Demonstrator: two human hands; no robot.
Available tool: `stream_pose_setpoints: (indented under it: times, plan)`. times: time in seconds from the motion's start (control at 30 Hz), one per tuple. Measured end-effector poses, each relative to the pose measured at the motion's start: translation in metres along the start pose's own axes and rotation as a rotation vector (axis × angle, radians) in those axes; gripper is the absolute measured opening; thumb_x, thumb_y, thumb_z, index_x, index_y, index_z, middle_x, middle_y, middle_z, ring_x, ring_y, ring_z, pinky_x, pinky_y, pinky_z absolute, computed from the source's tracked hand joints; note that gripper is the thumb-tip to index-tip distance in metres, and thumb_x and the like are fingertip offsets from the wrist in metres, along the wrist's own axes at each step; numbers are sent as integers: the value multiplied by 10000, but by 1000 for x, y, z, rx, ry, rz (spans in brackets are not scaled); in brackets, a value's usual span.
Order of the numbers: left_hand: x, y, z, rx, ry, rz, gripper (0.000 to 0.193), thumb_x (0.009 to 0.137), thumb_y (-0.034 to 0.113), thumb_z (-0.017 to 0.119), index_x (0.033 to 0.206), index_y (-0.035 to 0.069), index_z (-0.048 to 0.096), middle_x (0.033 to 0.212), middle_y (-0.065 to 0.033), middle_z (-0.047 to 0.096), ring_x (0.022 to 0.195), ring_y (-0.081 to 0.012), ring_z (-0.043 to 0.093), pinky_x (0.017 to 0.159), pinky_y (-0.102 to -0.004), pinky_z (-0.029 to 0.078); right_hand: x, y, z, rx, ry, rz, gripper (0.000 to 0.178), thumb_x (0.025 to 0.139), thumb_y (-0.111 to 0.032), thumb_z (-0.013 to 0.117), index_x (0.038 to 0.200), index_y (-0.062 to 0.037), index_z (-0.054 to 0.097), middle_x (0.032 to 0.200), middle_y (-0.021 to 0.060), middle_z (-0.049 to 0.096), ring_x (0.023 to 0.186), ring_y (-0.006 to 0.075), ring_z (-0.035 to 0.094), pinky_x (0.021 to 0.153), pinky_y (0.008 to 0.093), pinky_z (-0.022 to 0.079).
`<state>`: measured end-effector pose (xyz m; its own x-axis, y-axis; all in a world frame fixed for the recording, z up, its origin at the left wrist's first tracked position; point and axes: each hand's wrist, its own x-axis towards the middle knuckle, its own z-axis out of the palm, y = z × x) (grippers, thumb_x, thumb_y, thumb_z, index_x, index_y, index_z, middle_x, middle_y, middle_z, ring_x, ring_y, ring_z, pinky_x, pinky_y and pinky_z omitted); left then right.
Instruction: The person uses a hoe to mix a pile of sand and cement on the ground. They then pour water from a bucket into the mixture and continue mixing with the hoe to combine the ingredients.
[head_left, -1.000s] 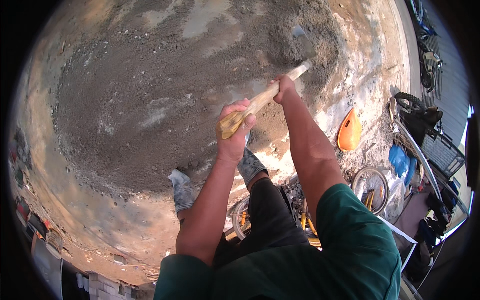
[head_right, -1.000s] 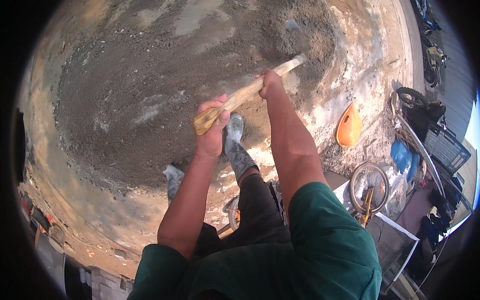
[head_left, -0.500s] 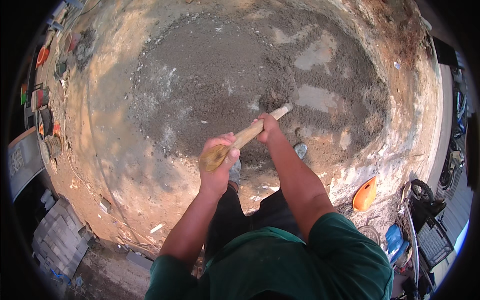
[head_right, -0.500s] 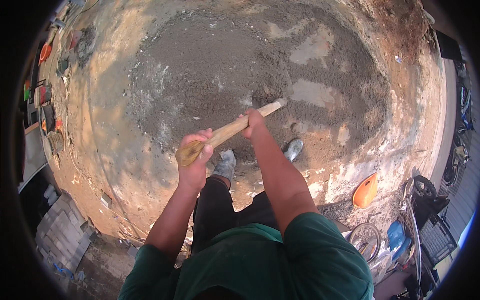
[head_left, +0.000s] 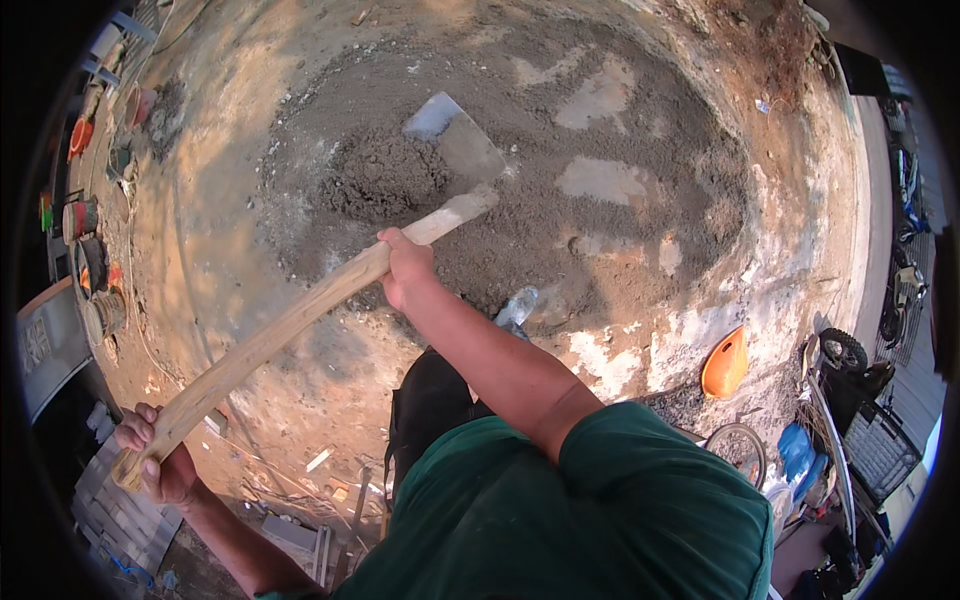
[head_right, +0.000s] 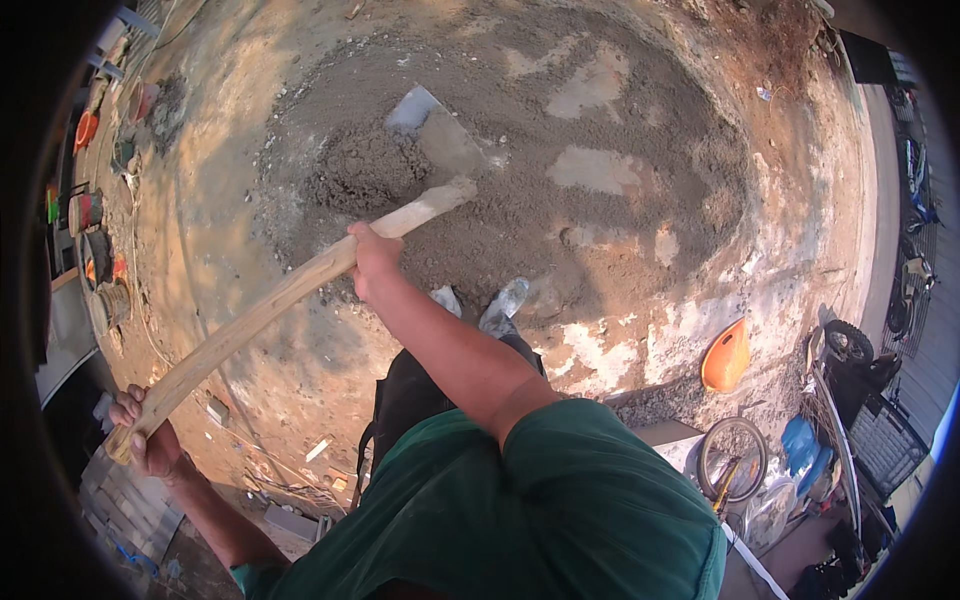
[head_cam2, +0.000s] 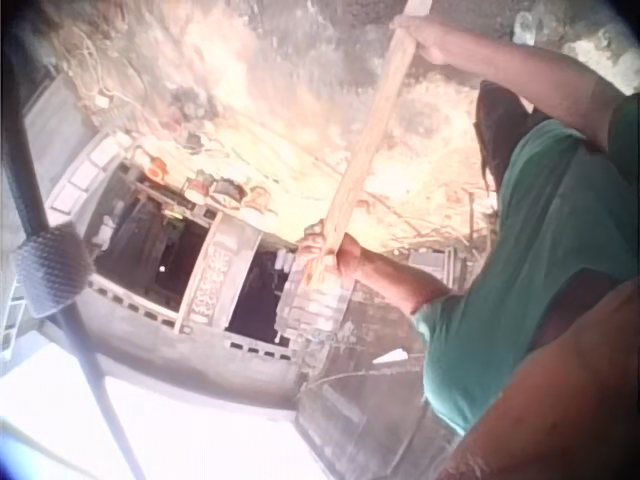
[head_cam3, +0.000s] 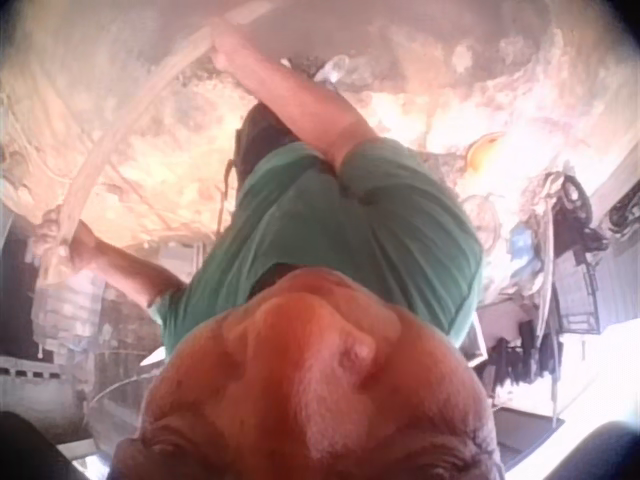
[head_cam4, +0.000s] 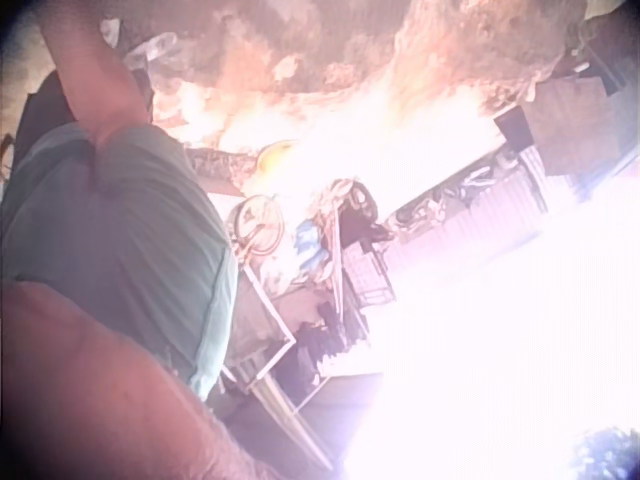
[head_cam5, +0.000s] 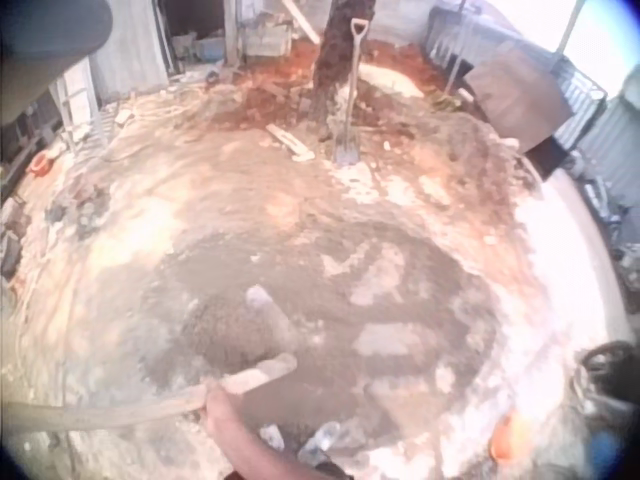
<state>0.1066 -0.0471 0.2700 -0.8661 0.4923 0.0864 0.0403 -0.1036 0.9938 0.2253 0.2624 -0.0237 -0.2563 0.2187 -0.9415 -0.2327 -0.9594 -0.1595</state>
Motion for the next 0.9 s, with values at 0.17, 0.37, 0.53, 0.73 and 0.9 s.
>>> stream_pose_setpoints:
  times: [0.17, 0.37, 0.53, 0.73, 0.9]
  plan:
    - [-28, -149, 131, -290, -114, -285, 381, 734, 164, 797, 1006, 113, 534, 1054, -68, 541, 1215, -308, 506, 1129, -495, 322, 67, -143, -120, 89, 74, -365, 276, 877, -50, 636, 1081, -1, 456, 922, 157, 545, 801, 319, 618, 784, 494, 561]
    - [-48, -310, 342, -496, -316, -363, 309, 811, 60, 778, 1021, 87, 553, 1208, -149, 634, 1371, -351, 450, 1136, -497, 339, 121, -217, -209, 216, 95, -353, 139, 913, -98, 537, 1007, -54, 445, 828, 98, 510, 700, 223, 553, 701, 387, 560]
    - [-31, -357, 354, -316, -472, -298, 279, 823, 35, 754, 1006, 83, 550, 1057, -84, 621, 1169, -261, 564, 1083, -461, 380, 202, -190, -242, 182, 136, -184, 131, 901, -93, 532, 976, -57, 430, 792, 70, 494, 660, 200, 522, 648, 331, 535]
    - [8, -322, 210, -305, -176, -378, 219, 835, -50, 705, 964, 61, 566, 971, -67, 626, 1009, -215, 605, 971, -398, 465, 221, -37, -130, 172, 89, -2, 261, 903, -103, 554, 1120, -35, 428, 917, 118, 499, 746, 243, 546, 711, 403, 541]
    - [60, -218, 113, -209, -266, -232, 238, 831, 44, 755, 952, 61, 550, 924, -83, 618, 982, -239, 597, 949, -435, 466, 149, 9, -81, 79, 100, -151, 359, 929, -187, 594, 1196, -97, 371, 950, 138, 515, 796, 252, 563, 780, 426, 540]
